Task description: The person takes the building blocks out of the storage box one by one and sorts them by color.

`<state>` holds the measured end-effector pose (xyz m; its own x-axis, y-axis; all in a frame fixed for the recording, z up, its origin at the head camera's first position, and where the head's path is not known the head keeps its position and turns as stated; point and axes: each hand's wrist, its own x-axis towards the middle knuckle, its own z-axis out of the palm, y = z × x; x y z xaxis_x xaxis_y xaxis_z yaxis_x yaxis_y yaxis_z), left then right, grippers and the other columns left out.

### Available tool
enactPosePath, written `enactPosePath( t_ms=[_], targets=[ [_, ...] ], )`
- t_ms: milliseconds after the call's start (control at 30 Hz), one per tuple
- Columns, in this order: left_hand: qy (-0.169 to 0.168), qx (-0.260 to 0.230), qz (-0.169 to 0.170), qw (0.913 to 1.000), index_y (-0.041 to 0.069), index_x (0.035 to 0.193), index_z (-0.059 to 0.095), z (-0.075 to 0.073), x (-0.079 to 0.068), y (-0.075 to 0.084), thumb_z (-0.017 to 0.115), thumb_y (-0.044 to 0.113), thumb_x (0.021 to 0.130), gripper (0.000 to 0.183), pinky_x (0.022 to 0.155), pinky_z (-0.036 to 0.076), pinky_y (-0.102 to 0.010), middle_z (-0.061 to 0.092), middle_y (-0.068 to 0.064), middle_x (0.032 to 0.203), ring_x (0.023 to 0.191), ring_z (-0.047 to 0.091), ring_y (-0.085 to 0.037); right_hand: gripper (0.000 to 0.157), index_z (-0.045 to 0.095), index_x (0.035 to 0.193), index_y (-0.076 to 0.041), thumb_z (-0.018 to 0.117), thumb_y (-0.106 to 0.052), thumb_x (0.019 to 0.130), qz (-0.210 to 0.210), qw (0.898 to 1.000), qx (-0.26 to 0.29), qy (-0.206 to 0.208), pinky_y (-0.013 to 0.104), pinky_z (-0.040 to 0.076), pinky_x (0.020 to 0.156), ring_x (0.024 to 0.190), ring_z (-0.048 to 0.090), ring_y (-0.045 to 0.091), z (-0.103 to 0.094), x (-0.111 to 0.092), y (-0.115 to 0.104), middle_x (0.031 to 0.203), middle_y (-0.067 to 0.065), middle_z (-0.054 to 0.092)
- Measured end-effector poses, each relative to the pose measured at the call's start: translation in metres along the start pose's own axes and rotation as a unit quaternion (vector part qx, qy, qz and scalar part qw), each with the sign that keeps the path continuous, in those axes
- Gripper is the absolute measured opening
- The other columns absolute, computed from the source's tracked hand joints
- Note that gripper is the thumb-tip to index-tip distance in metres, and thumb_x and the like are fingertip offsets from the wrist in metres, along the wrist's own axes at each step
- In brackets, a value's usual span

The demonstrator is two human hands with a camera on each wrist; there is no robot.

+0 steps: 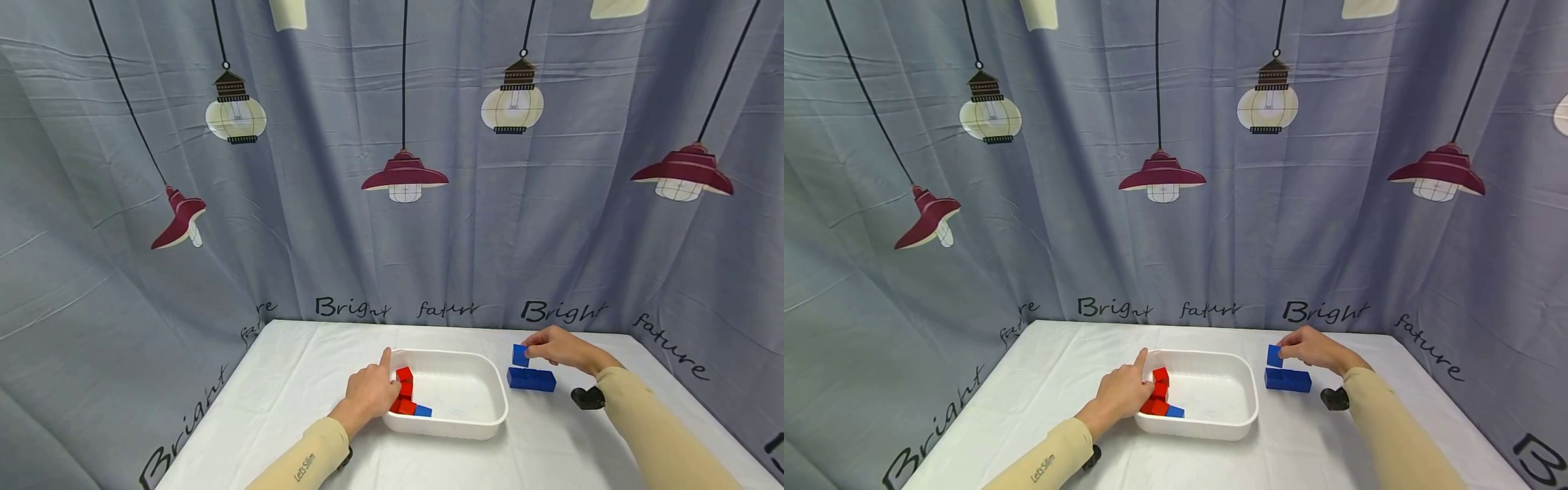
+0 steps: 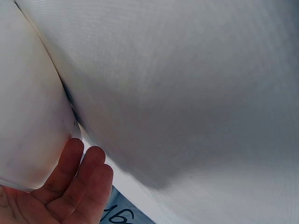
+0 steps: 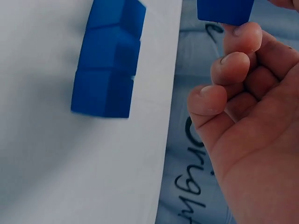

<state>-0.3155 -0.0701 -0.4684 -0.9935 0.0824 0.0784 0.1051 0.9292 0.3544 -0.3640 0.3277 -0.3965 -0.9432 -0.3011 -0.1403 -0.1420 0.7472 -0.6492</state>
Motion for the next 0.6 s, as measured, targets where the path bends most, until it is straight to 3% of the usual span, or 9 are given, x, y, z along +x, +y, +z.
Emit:
enactPosePath(
  t_ms=[233,367,600],
  targets=[
    [0.0,-0.001,-0.001,1.0,0.01,0.157,0.034,-0.001,0.0,0.0,0.061,0.035,0.093,0.073,0.082,0.056,-0.046,0.071,-0.012,0.109,0.082,0.063,-0.025,0.044,0.066,0.126,0.003,0.064,-0.027,0.094,0.02,1.0,-0.014,0.017,0.037,0.047,0.07,0.099,0.057,0.03,-0.007,-0.007,0.018,0.113,0.011,0.072],
    [0.001,-0.001,0.002,1.0,0.01,0.157,0.034,-0.001,0.001,0.0,0.06,0.034,0.093,0.073,0.081,0.056,-0.047,0.071,-0.013,0.109,0.082,0.064,-0.025,0.046,0.064,0.127,0.005,0.062,-0.029,0.096,0.033,0.999,-0.022,0.025,0.047,0.053,0.081,0.109,0.058,0.036,-0.011,-0.013,0.027,0.118,0.016,0.07],
    [0.001,0.0,0.002,1.0,0.01,0.157,0.034,0.0,0.0,-0.001,0.06,0.036,0.093,0.073,0.082,0.056,-0.047,0.071,-0.013,0.11,0.083,0.064,-0.025,0.05,0.062,0.129,0.006,0.061,-0.033,0.098,0.047,0.998,-0.024,0.035,0.05,0.053,0.083,0.111,0.058,0.038,-0.014,-0.019,0.043,0.122,0.022,0.067]
  ],
)
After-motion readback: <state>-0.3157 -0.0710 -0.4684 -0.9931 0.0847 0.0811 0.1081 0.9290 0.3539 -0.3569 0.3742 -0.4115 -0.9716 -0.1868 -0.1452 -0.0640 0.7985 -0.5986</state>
